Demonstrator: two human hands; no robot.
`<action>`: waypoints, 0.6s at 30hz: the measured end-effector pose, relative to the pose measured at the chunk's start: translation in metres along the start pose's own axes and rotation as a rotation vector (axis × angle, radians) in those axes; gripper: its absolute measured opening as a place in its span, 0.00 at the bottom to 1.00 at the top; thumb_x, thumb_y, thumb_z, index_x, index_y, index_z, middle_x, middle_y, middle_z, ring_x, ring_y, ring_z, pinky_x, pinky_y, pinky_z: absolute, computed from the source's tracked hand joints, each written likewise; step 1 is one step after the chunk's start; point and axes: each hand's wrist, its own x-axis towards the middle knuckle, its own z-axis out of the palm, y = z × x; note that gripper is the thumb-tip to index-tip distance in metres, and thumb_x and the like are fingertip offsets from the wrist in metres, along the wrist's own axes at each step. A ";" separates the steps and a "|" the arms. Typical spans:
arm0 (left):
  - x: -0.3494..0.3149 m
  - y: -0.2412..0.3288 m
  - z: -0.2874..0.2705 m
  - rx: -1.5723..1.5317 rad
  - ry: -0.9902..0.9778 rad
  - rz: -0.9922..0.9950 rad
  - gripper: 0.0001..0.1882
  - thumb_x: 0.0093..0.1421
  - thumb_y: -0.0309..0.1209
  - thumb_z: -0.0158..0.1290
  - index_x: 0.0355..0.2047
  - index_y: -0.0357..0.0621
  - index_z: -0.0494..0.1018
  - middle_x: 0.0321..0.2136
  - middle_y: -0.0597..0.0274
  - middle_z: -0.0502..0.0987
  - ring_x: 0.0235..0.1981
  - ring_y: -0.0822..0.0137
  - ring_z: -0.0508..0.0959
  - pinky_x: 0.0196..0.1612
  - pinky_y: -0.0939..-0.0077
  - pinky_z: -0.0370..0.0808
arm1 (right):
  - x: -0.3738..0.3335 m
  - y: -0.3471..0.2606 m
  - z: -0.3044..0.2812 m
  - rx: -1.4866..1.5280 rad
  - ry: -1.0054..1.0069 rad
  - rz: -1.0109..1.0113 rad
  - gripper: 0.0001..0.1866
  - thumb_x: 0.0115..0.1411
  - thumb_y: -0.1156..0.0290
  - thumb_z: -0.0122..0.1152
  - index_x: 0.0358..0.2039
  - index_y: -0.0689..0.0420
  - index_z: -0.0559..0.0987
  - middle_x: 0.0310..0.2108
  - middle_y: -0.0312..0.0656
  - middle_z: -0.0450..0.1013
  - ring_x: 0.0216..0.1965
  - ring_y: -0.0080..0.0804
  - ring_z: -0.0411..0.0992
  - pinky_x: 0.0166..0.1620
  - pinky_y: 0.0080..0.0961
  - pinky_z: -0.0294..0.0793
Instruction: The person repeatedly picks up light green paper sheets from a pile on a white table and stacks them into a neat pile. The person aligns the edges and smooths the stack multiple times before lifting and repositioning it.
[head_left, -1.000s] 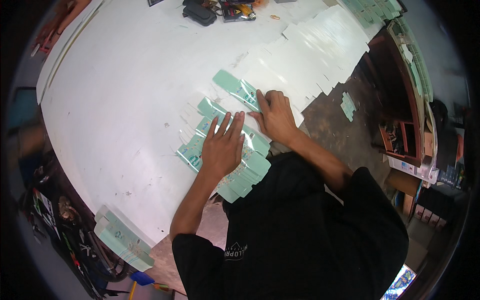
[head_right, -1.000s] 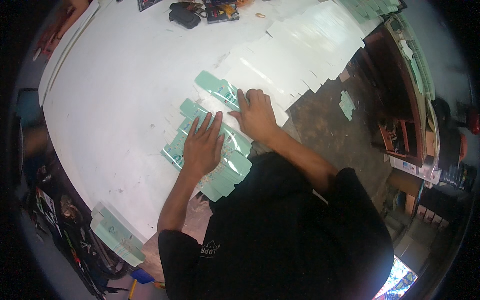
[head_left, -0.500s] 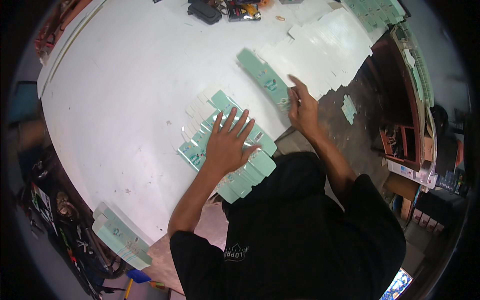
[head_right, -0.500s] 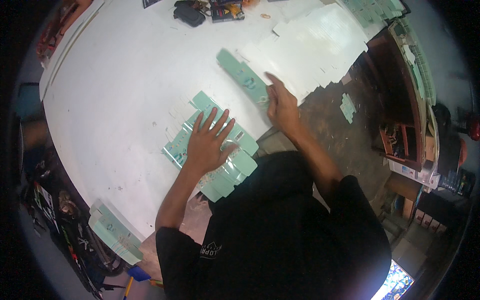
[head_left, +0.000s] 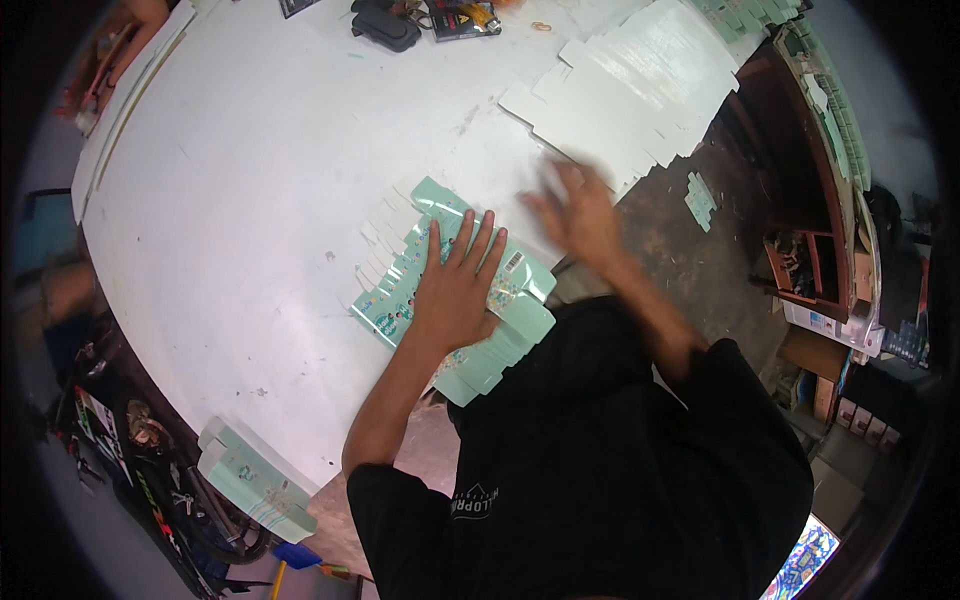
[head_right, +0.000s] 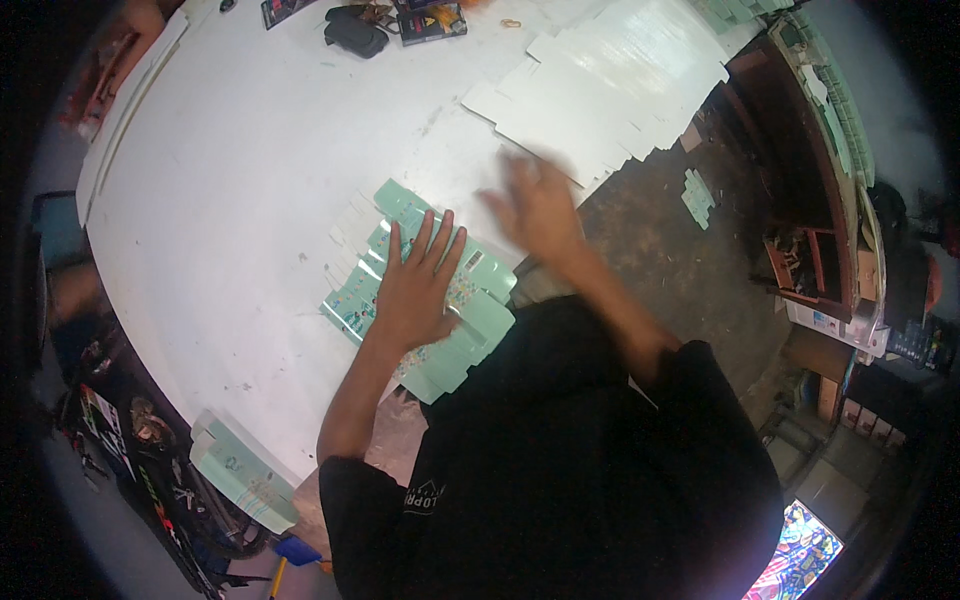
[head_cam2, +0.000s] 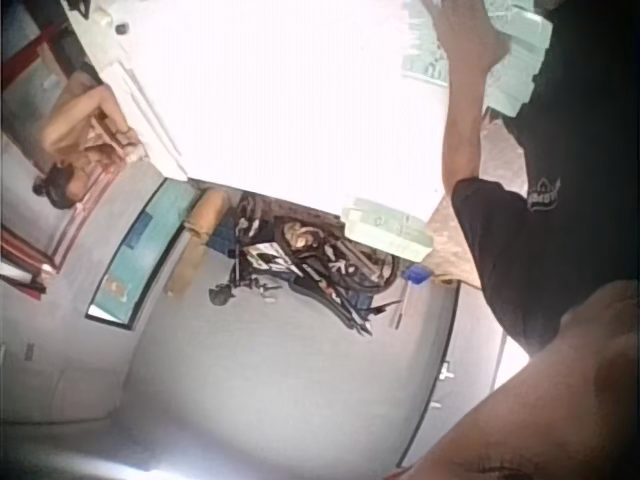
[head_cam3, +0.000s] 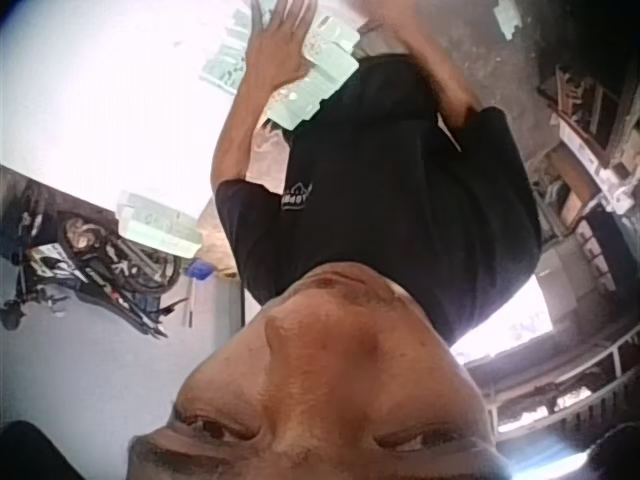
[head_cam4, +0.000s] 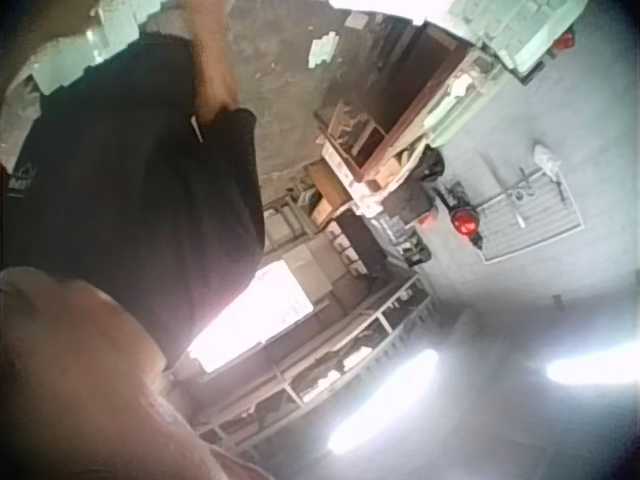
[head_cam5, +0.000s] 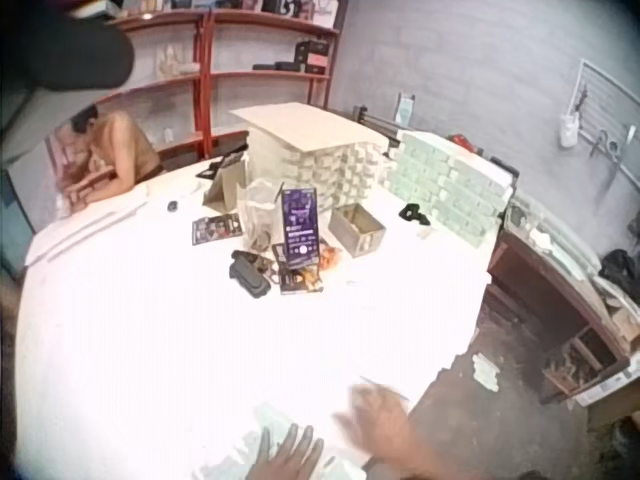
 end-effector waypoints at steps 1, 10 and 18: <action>-0.003 0.003 0.001 -0.031 0.052 -0.011 0.51 0.55 0.47 0.66 0.75 0.42 0.58 0.78 0.50 0.52 0.79 0.46 0.49 0.76 0.28 0.42 | 0.015 0.015 -0.009 -0.372 0.184 -0.120 0.30 0.63 0.65 0.70 0.64 0.59 0.73 0.53 0.60 0.75 0.53 0.59 0.73 0.53 0.47 0.77; 0.004 -0.008 0.037 -0.286 0.213 -0.051 0.31 0.69 0.34 0.53 0.71 0.44 0.65 0.76 0.49 0.57 0.77 0.43 0.55 0.74 0.32 0.50 | 0.004 -0.011 -0.003 -0.016 -0.122 -0.021 0.20 0.68 0.71 0.60 0.59 0.63 0.77 0.40 0.57 0.76 0.41 0.55 0.78 0.47 0.46 0.77; 0.005 -0.006 0.024 -0.025 0.283 0.010 0.51 0.46 0.23 0.62 0.73 0.57 0.63 0.78 0.55 0.52 0.78 0.36 0.49 0.73 0.21 0.46 | -0.008 -0.039 -0.009 0.516 -0.419 0.409 0.16 0.75 0.64 0.54 0.41 0.67 0.78 0.31 0.65 0.77 0.33 0.61 0.80 0.35 0.49 0.77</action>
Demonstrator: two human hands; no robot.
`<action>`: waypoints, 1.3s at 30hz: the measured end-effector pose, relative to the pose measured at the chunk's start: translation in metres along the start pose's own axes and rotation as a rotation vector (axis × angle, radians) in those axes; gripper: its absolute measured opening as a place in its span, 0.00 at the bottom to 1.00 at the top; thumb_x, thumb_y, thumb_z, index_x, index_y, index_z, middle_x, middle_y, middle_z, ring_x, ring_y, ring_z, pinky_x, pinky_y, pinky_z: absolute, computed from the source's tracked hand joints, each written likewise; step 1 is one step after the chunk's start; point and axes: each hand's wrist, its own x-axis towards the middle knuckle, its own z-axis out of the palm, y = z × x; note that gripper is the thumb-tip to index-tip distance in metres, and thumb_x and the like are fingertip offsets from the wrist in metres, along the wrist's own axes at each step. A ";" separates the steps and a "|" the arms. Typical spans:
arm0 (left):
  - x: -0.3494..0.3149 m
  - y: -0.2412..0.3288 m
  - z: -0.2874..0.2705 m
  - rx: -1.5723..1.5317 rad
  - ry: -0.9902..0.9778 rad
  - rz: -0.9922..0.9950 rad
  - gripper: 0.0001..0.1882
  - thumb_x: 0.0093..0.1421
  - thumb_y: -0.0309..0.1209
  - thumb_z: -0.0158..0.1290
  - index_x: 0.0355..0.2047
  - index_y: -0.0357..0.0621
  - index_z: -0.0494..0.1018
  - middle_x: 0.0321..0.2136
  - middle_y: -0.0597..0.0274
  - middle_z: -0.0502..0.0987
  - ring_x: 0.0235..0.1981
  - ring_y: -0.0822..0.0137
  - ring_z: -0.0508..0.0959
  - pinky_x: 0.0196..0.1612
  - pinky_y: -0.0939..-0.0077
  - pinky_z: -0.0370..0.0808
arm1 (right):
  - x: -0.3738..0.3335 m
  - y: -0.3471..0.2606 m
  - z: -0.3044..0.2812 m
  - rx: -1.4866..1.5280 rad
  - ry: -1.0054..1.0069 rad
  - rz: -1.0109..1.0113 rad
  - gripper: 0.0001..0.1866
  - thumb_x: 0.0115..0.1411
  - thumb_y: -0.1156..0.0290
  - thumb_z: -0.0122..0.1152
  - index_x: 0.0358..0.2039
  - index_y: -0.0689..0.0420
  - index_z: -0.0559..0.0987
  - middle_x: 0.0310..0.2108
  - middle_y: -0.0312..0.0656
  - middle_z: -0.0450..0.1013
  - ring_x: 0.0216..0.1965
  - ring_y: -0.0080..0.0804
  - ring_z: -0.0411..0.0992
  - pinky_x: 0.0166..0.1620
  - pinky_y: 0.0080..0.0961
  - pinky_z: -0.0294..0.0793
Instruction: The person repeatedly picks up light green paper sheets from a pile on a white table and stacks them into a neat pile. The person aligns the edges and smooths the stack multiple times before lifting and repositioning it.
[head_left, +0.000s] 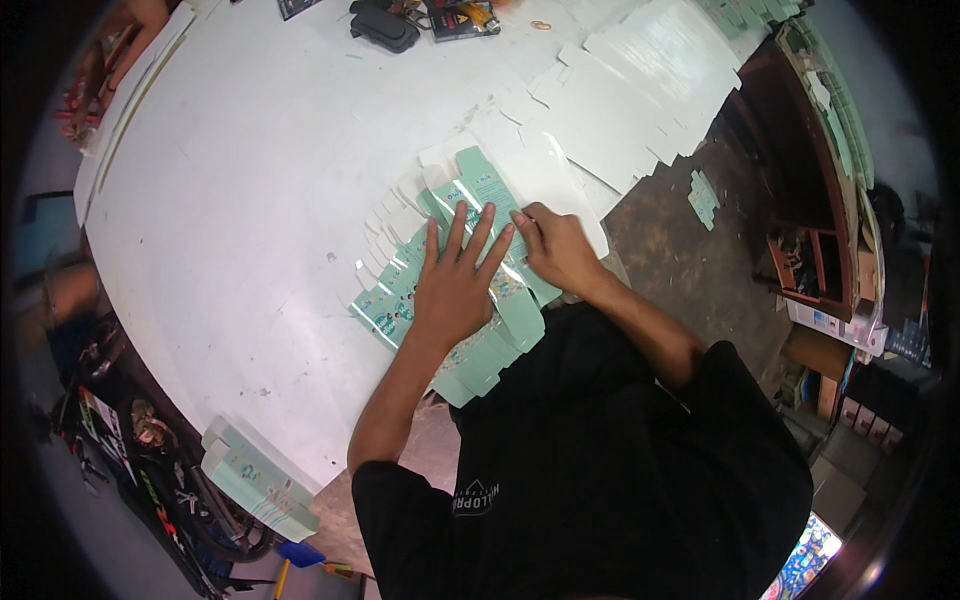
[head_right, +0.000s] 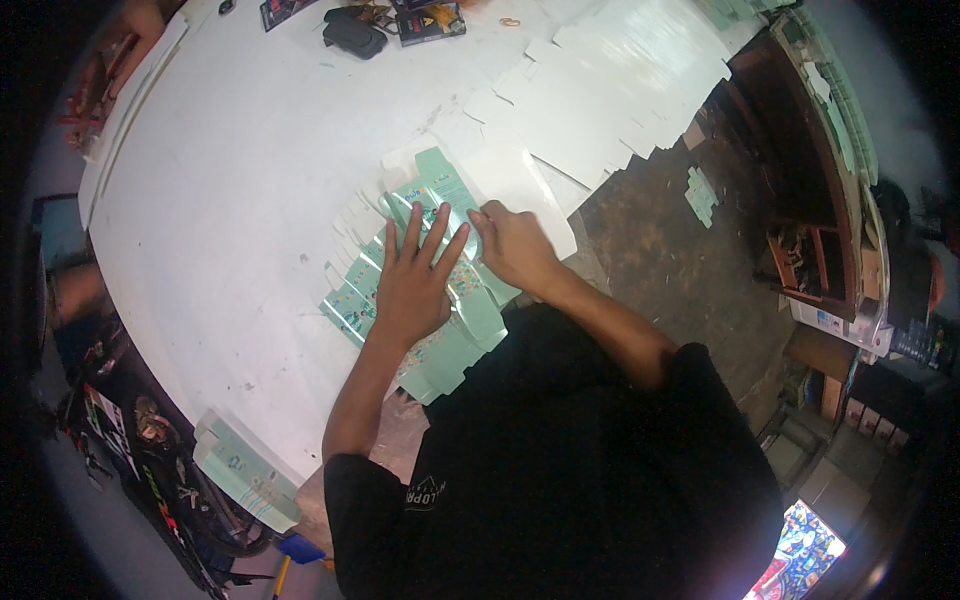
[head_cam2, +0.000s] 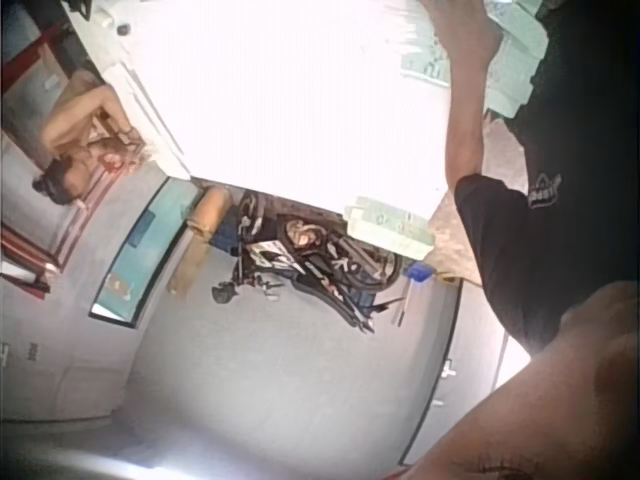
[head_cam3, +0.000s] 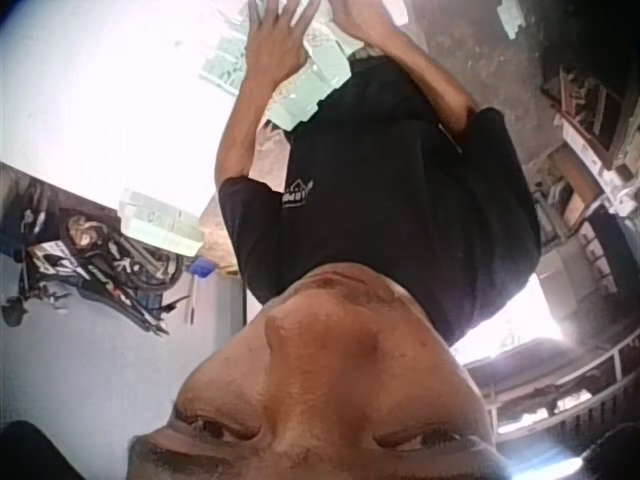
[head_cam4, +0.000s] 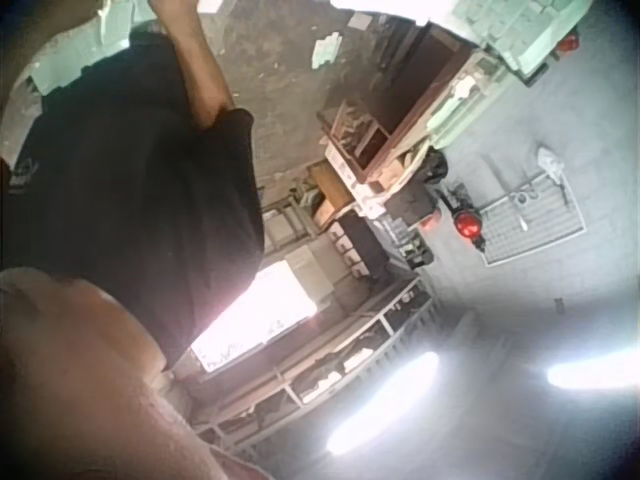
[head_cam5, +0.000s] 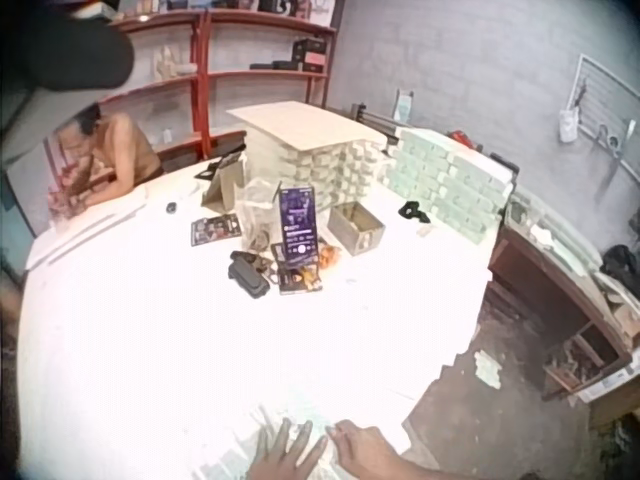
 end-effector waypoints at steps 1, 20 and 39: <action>0.001 -0.002 0.001 -0.035 0.024 0.007 0.52 0.45 0.23 0.63 0.74 0.58 0.63 0.78 0.55 0.52 0.78 0.36 0.49 0.74 0.23 0.46 | 0.000 -0.004 -0.003 -0.045 -0.003 0.036 0.16 0.75 0.64 0.54 0.39 0.68 0.79 0.29 0.64 0.78 0.30 0.60 0.80 0.33 0.48 0.77; -0.002 0.002 0.004 -0.083 0.131 0.005 0.44 0.42 0.20 0.60 0.66 0.39 0.69 0.73 0.52 0.64 0.75 0.55 0.61 0.78 0.46 0.51 | -0.001 0.016 -0.053 -0.284 0.200 0.102 0.17 0.57 0.70 0.68 0.45 0.63 0.80 0.38 0.54 0.78 0.38 0.56 0.78 0.42 0.48 0.78; -0.010 -0.001 0.013 0.001 0.216 0.025 0.46 0.48 0.28 0.61 0.70 0.40 0.65 0.76 0.39 0.55 0.77 0.43 0.54 0.74 0.24 0.46 | 0.037 -0.023 -0.010 0.370 -0.251 -0.046 0.16 0.75 0.70 0.54 0.54 0.65 0.82 0.40 0.43 0.83 0.40 0.24 0.77 0.47 0.25 0.77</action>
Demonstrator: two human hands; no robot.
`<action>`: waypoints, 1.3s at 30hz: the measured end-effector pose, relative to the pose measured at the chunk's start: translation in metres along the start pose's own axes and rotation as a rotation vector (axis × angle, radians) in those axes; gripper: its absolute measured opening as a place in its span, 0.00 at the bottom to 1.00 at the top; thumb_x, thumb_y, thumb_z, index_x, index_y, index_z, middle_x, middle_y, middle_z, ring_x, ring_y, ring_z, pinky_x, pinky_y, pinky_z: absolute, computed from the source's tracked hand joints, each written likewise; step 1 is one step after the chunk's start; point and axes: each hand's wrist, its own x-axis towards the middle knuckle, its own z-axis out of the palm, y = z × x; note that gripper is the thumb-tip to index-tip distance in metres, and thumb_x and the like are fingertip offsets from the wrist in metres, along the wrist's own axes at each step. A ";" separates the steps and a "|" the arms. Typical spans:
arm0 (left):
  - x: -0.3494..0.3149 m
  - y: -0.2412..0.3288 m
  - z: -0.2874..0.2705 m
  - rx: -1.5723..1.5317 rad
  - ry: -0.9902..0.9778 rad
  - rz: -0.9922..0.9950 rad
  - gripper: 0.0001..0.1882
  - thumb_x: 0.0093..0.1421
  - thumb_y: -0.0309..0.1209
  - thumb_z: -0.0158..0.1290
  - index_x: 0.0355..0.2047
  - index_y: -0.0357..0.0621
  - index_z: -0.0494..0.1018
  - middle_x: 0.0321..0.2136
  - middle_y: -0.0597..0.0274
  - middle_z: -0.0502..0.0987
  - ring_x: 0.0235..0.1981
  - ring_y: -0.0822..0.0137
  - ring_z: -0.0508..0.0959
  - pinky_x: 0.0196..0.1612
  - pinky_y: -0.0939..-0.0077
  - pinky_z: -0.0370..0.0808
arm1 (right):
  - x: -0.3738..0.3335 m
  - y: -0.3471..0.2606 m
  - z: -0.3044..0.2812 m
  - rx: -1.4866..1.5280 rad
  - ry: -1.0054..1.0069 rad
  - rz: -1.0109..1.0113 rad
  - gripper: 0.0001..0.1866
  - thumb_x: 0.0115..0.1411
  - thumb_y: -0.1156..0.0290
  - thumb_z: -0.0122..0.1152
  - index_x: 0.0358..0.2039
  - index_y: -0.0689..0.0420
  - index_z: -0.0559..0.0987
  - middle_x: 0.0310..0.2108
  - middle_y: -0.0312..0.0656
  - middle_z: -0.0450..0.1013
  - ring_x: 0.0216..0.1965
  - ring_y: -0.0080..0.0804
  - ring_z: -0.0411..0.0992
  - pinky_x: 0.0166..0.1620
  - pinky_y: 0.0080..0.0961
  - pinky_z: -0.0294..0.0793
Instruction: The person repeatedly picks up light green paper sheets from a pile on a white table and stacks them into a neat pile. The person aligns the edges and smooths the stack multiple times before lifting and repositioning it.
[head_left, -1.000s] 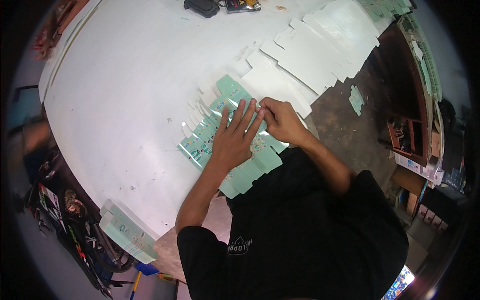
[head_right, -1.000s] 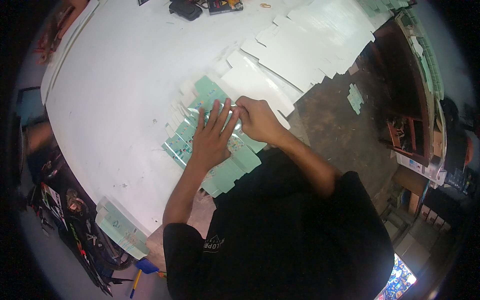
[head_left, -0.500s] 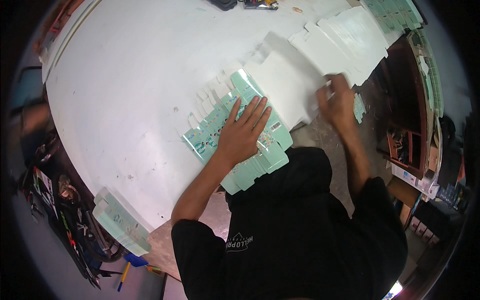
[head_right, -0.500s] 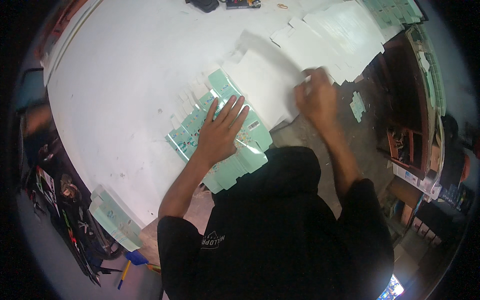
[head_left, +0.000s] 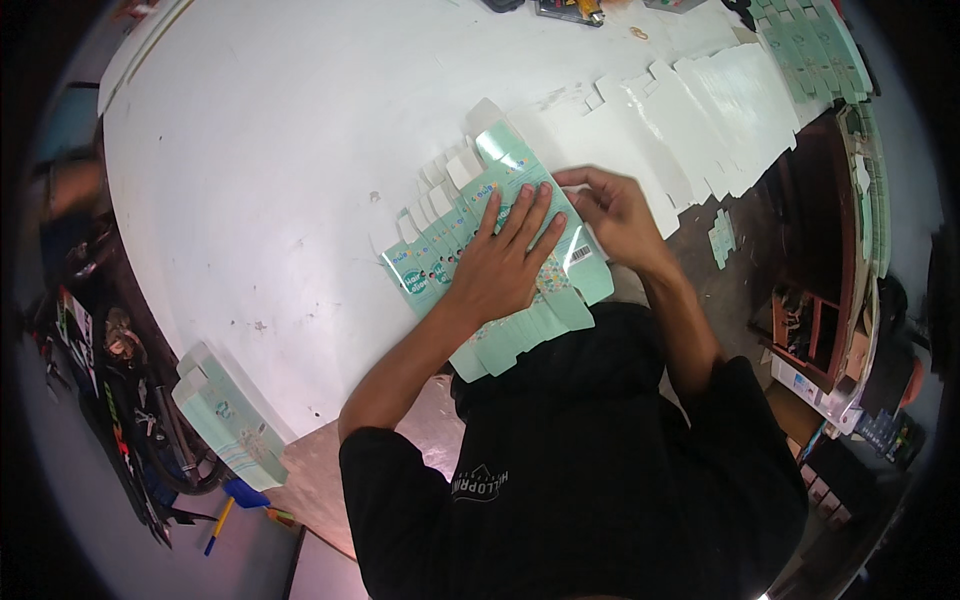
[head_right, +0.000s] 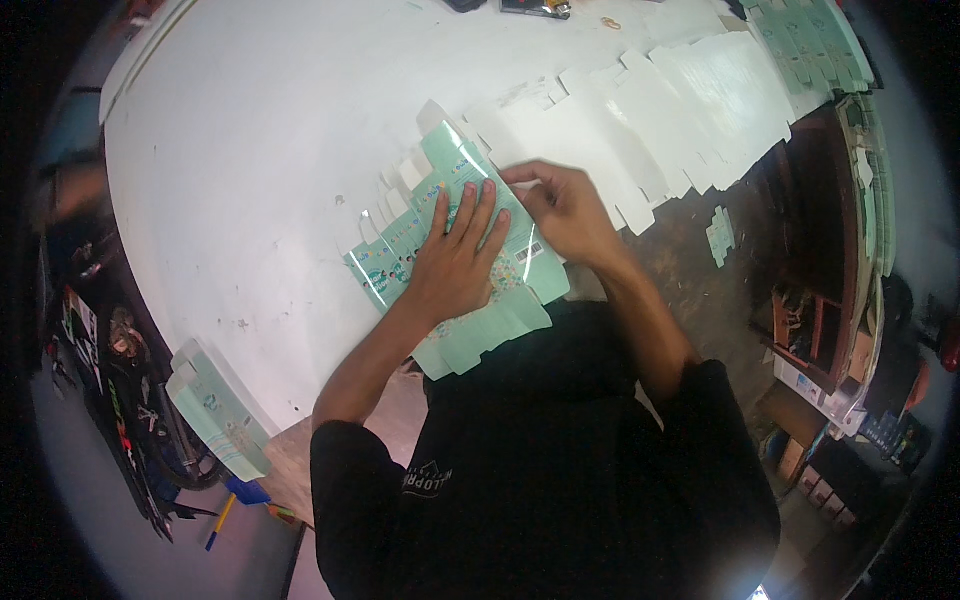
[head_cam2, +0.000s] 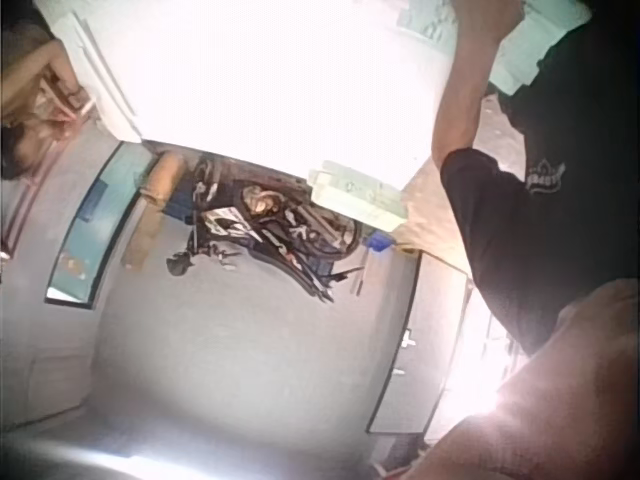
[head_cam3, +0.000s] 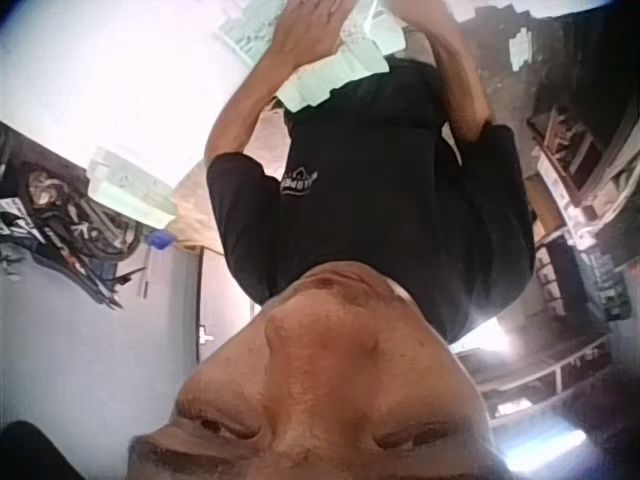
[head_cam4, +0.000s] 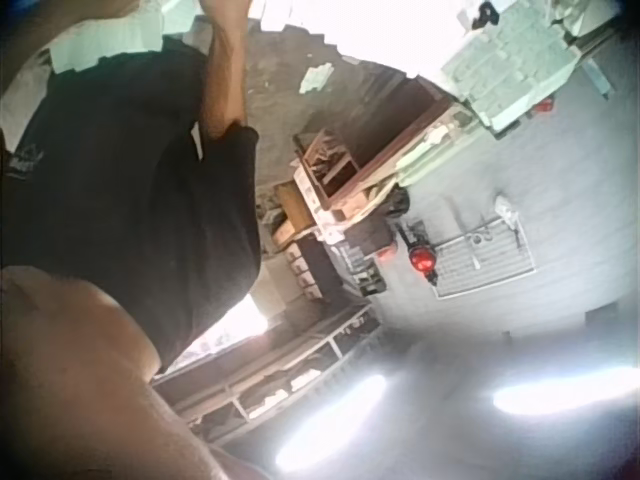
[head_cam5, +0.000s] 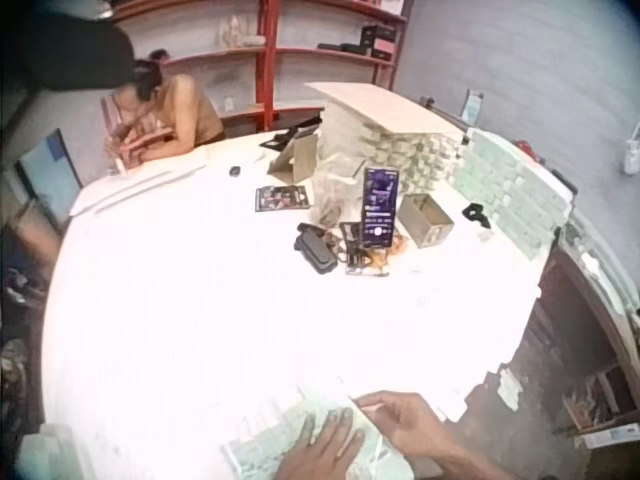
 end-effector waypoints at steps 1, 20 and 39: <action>-0.001 0.000 0.000 -0.020 0.017 -0.012 0.46 0.47 0.29 0.61 0.70 0.39 0.65 0.76 0.37 0.54 0.78 0.41 0.53 0.73 0.21 0.45 | -0.005 -0.002 0.001 -0.018 -0.024 0.047 0.16 0.75 0.70 0.53 0.54 0.65 0.82 0.40 0.41 0.83 0.40 0.23 0.77 0.47 0.25 0.77; 0.009 0.003 -0.035 -0.158 -0.321 -0.056 0.58 0.50 0.62 0.66 0.73 0.40 0.60 0.76 0.44 0.55 0.78 0.47 0.52 0.78 0.36 0.43 | -0.005 -0.013 -0.011 -0.712 0.255 0.020 0.13 0.69 0.66 0.66 0.45 0.64 0.86 0.33 0.46 0.85 0.28 0.29 0.82 0.34 0.28 0.82; 0.011 0.005 -0.020 0.052 -0.269 -0.222 0.33 0.70 0.41 0.53 0.73 0.44 0.63 0.76 0.48 0.57 0.77 0.50 0.55 0.77 0.41 0.50 | -0.009 0.036 0.009 -0.948 0.407 -0.405 0.21 0.68 0.70 0.63 0.57 0.69 0.78 0.38 0.52 0.74 0.38 0.46 0.72 0.36 0.38 0.72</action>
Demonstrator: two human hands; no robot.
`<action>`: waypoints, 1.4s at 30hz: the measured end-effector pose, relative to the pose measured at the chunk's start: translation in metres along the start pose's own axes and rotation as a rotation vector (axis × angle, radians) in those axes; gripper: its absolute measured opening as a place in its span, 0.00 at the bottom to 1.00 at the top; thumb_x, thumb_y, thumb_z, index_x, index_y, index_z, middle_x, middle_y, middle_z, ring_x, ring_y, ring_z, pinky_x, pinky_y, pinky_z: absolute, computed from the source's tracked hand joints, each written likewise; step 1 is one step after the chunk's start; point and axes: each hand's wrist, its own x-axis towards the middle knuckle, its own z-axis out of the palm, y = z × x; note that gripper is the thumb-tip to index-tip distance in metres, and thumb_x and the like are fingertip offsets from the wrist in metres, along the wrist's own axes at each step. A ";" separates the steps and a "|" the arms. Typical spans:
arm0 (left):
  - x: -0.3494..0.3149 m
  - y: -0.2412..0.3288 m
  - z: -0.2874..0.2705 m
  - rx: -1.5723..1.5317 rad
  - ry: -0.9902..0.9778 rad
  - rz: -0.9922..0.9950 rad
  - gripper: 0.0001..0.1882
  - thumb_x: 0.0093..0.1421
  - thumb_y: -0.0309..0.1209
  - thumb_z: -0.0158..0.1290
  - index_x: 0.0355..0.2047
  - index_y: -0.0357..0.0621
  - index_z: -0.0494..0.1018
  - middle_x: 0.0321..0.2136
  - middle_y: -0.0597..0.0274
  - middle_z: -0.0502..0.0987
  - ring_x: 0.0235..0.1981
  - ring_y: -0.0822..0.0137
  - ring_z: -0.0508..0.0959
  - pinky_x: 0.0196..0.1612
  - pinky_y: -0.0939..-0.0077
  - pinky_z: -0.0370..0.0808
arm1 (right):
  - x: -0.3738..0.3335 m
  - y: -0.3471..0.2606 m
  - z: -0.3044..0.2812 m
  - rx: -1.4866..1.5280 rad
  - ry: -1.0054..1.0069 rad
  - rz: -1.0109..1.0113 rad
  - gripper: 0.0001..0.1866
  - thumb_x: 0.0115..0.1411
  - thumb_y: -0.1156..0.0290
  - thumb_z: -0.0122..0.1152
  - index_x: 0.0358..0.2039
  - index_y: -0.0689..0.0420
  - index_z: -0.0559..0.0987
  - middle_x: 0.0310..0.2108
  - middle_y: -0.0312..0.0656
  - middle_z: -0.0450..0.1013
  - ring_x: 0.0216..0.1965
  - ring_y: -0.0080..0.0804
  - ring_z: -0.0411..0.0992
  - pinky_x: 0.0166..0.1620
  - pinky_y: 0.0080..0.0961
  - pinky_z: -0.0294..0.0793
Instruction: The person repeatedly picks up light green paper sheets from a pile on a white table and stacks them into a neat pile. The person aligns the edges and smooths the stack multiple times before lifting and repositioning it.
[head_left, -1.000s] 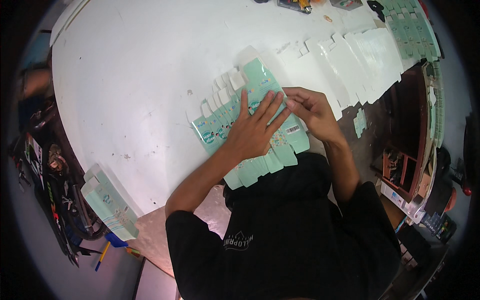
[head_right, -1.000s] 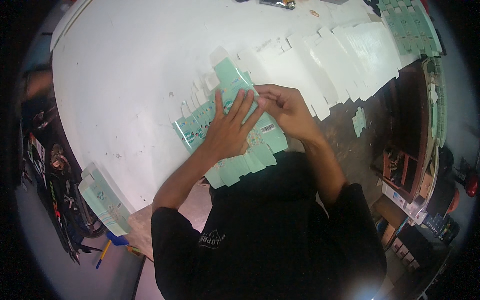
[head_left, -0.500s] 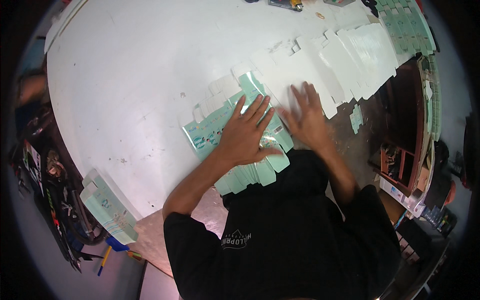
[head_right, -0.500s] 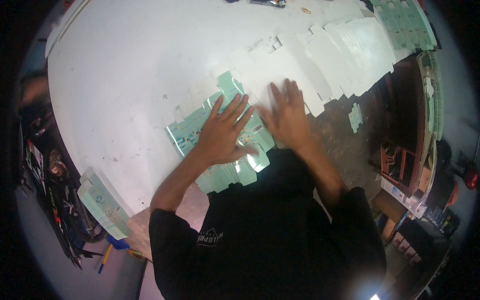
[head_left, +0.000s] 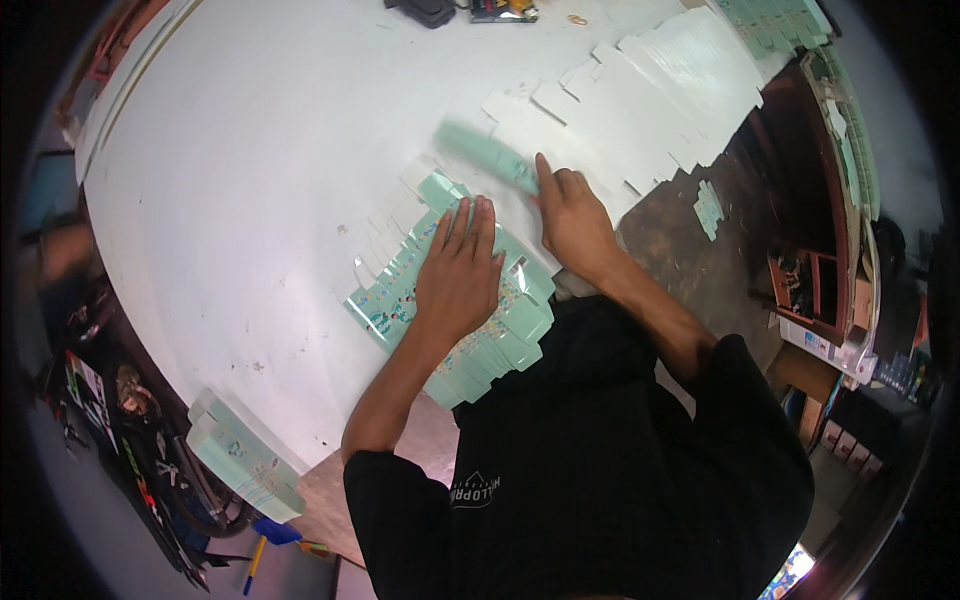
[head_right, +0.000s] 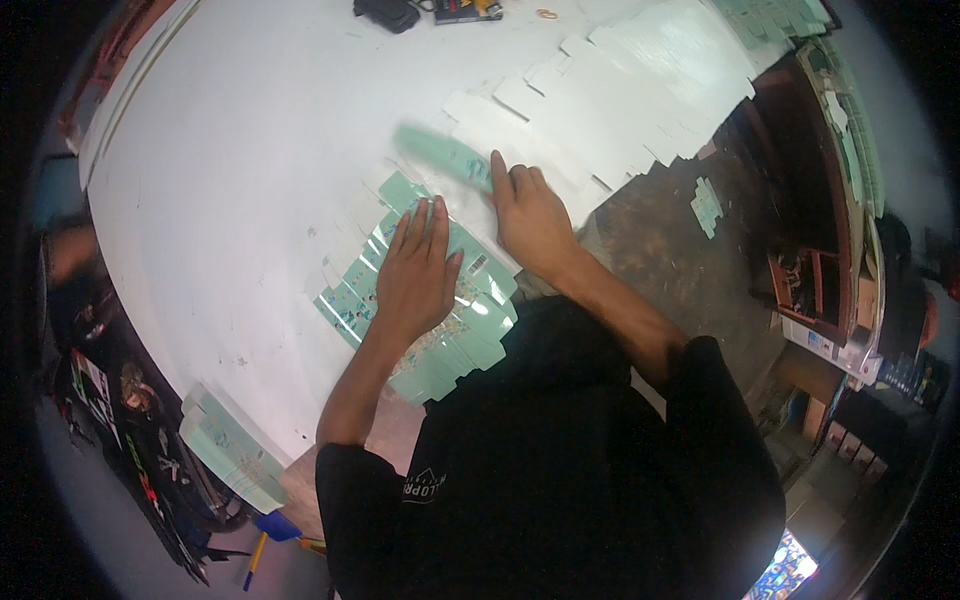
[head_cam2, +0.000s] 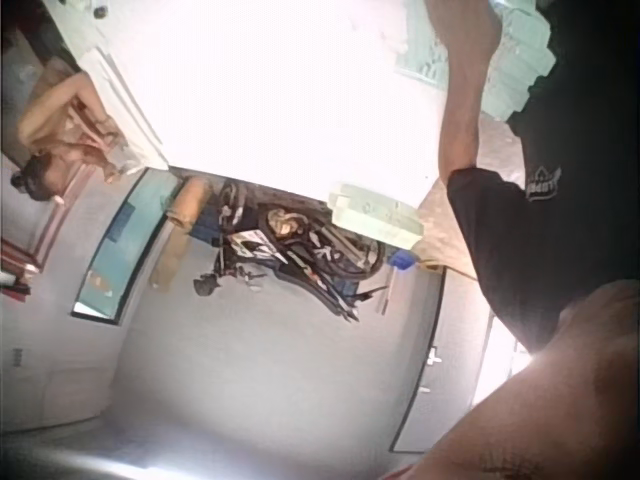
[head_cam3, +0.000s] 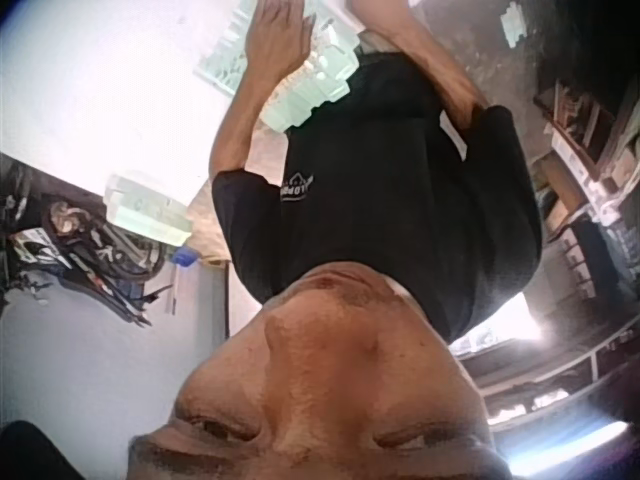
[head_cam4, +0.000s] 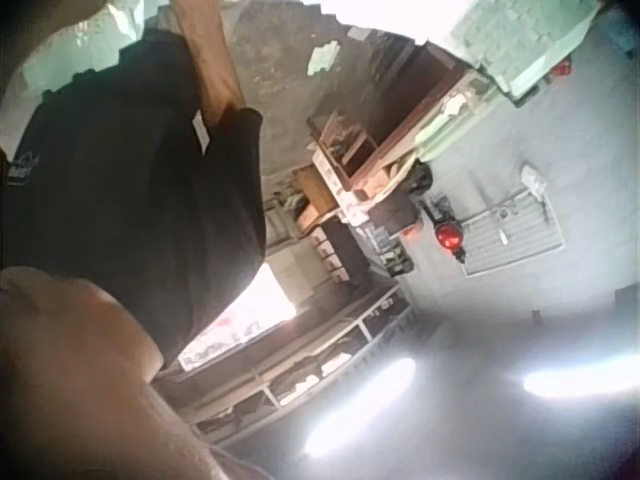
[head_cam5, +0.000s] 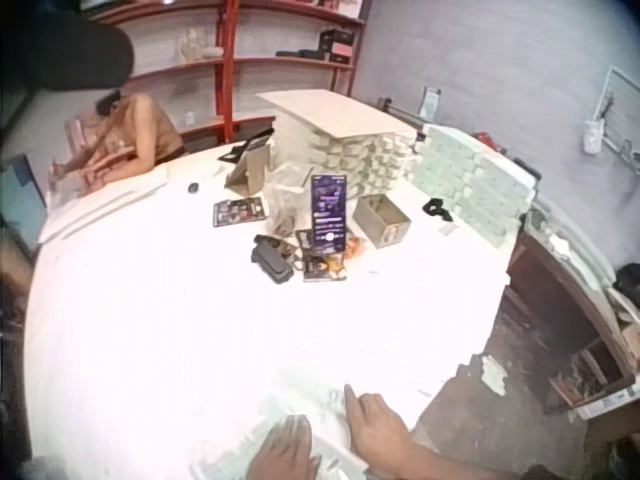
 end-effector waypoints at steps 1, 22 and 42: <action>0.001 0.007 -0.007 0.106 -0.015 -0.008 0.35 0.69 0.40 0.54 0.73 0.44 0.62 0.76 0.49 0.56 0.78 0.51 0.55 0.77 0.40 0.49 | 0.000 0.000 -0.004 0.207 -0.114 0.158 0.19 0.68 0.71 0.63 0.55 0.68 0.78 0.36 0.52 0.75 0.36 0.46 0.73 0.36 0.37 0.73; 0.017 0.005 0.011 -0.265 0.028 0.082 0.31 0.70 0.32 0.49 0.72 0.36 0.61 0.72 0.47 0.65 0.75 0.50 0.61 0.75 0.37 0.52 | -0.003 0.036 -0.008 -0.095 -0.105 -0.030 0.28 0.70 0.59 0.61 0.62 0.68 0.73 0.40 0.55 0.72 0.42 0.52 0.71 0.45 0.44 0.71; 0.024 0.007 -0.013 -0.107 -0.142 0.277 0.65 0.49 0.73 0.60 0.74 0.36 0.58 0.76 0.42 0.54 0.78 0.43 0.51 0.78 0.34 0.37 | -0.009 0.060 -0.024 -0.092 0.110 0.081 0.25 0.62 0.82 0.56 0.61 0.58 0.76 0.38 0.54 0.76 0.40 0.55 0.76 0.41 0.48 0.75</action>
